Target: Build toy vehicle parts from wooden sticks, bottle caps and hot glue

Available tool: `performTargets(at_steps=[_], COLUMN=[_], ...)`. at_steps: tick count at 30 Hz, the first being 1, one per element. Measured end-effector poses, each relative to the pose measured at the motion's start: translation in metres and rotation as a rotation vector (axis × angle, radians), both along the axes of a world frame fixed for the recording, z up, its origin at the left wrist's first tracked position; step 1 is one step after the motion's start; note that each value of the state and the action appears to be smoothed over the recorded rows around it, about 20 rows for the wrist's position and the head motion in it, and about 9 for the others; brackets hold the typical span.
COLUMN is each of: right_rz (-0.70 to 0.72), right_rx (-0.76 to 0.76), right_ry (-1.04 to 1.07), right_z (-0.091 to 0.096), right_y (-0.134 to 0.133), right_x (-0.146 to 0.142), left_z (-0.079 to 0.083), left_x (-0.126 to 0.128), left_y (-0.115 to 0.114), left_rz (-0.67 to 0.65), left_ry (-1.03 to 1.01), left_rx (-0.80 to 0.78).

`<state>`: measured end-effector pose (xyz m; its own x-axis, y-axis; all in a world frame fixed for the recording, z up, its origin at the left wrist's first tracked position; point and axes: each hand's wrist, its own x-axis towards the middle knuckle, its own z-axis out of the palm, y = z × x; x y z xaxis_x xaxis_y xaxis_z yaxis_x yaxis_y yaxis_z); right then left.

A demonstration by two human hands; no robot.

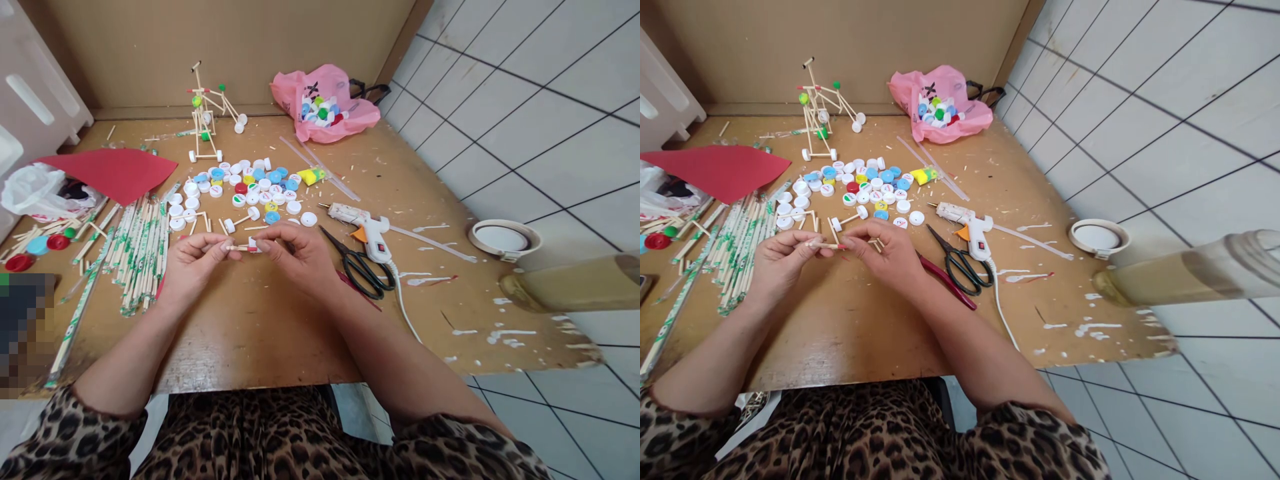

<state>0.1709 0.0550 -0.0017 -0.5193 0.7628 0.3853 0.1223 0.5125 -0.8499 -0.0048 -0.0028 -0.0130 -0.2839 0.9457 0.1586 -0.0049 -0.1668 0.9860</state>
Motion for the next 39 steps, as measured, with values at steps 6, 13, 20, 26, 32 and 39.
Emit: performTargets(at_steps=[6, 13, 20, 26, 32, 39], right_rz=[0.037, -0.001, 0.049, 0.027, 0.003, 0.0], right_rx=[0.141, 0.134, -0.105, -0.091, -0.119, -0.263], right_ry=[-0.036, -0.11, -0.06, -0.071, -0.03, -0.017], right_z=[-0.0044, -0.0058, -0.0003, -0.0019, -0.005, -0.0015], right_y=[-0.0007, 0.0029, -0.0003, -0.0015, 0.0005, 0.0054], right_x=[-0.0034, -0.0015, 0.0014, -0.0016, -0.0033, -0.0004], left_z=[-0.001, -0.0023, -0.0019, -0.0016, -0.0016, -0.0021], left_x=[0.0011, 0.0014, 0.0011, 0.0013, 0.0004, -0.0023], left_y=[-0.0012, -0.002, -0.0003, -0.0005, -0.0012, 0.0013], left_rz=[0.004, -0.025, 0.015, 0.007, -0.033, -0.033], left_ry=[0.002, -0.001, 0.037, 0.056, -0.047, -0.129], left_rx=[-0.005, -0.026, -0.019, -0.025, -0.021, -0.03])
